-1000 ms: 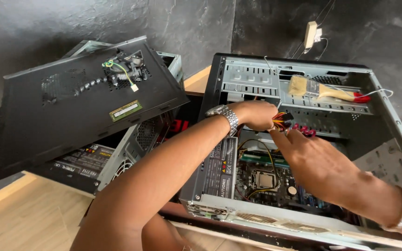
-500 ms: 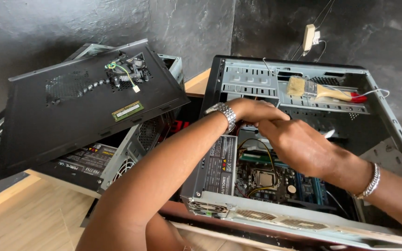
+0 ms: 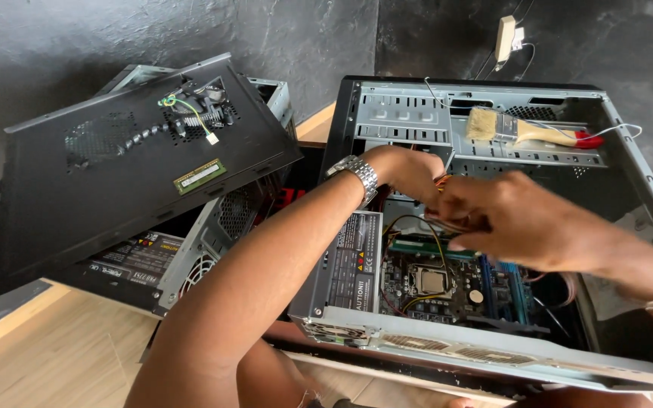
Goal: The person sits on the floor and works inside an open desktop computer case, manipulating and organizing internal power and data cables with both hands. A second open computer case is visible to the left.
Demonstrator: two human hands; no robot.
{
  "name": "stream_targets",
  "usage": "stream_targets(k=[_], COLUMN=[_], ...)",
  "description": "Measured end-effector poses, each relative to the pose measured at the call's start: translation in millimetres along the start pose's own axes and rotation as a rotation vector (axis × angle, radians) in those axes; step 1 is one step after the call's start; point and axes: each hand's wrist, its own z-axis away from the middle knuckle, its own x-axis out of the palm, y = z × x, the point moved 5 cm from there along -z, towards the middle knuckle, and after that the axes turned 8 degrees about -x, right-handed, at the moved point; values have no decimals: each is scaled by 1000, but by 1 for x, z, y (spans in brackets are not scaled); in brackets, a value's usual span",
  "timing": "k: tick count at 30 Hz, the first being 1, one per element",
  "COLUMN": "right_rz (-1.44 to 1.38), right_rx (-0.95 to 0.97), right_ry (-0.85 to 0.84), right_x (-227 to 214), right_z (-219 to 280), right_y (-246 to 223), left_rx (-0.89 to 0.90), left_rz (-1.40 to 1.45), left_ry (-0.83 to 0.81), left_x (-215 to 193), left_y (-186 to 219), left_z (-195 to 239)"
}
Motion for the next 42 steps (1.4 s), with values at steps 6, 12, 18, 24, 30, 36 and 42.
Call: stream_targets(k=[6, 12, 18, 24, 30, 36, 42], right_rz=[55, 56, 56, -21, -63, -68, 47], right_rx=[-81, -460, -828, -718, -498, -394, -85], right_ry=[-94, 128, 285, 368, 576, 594, 290], right_x=[-18, -8, 0, 12, 21, 16, 1], right_z=[-6, -25, -18, -33, -47, -60, -27], right_y=[34, 47, 8, 28, 52, 69, 49], left_rx=[-87, -38, -53, 68, 118, -168, -257], left_rz=[50, 75, 108, 596, 437, -117, -267], left_ry=[47, 30, 2, -107, -11, 120, 57], left_x=[-3, -2, 0, -5, 9, 9, 18], left_y=[1, -2, -13, -8, -39, -22, -26], left_z=[4, -2, -25, -4, -49, -61, -71])
